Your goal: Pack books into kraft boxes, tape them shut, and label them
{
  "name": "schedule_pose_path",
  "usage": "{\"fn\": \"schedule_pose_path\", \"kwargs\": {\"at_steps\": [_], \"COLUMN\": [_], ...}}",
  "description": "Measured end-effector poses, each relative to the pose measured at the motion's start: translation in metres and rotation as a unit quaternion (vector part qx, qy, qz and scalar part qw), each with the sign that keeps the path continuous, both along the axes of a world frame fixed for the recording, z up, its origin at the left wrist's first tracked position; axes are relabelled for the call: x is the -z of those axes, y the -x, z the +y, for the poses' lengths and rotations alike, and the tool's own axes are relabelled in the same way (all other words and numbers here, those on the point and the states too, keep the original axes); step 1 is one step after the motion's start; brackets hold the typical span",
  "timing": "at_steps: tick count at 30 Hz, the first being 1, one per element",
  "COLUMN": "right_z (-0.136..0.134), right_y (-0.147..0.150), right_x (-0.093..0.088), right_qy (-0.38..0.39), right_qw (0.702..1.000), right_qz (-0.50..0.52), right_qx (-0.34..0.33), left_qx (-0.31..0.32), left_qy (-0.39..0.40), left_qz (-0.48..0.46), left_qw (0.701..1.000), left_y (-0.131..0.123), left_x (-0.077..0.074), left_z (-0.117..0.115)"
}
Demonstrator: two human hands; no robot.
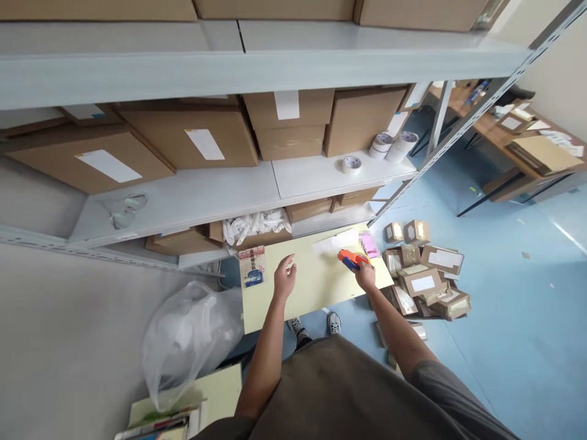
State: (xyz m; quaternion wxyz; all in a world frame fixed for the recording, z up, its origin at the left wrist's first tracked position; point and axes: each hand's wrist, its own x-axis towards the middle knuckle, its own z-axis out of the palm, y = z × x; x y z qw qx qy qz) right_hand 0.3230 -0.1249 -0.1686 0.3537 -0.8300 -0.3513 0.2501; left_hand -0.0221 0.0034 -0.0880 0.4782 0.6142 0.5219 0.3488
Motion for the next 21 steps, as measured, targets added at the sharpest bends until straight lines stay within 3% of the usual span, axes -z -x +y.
{"fn": "schedule_pose_path", "kwargs": {"at_steps": [6,9,12,14,17,21], "right_z": [-0.017,-0.018,-0.015,-0.011,-0.001,0.008], "right_y": [-0.023,-0.032,-0.038,-0.039,-0.031,0.017], "right_x": [0.044,0.048,0.038,0.030,0.021,0.022], "right_qy": [0.112,0.197,0.249,0.213,0.095,-0.022], "right_qw": [0.993,0.980,0.965,0.974,0.993,0.980], "right_qz": [0.013,-0.031,-0.062,-0.055,0.011,0.126], "right_qx": [0.039,-0.023,-0.061,-0.052,-0.072,-0.151], "left_qx": [-0.051,-0.061,-0.066,-0.066,-0.072,-0.114], "left_qy": [0.023,0.048,0.062,0.069,0.077,0.081], "left_qz": [0.045,0.059,0.058,0.053,0.044,0.036], "left_qw": [0.997,0.995,0.994,0.994,0.993,0.990], "left_y": [0.000,-0.014,-0.033,-0.044,-0.055,-0.047], "left_x": [0.001,0.001,0.001,0.001,0.002,0.001], "left_z": [-0.048,-0.072,-0.087,-0.093,-0.101,-0.123]}}
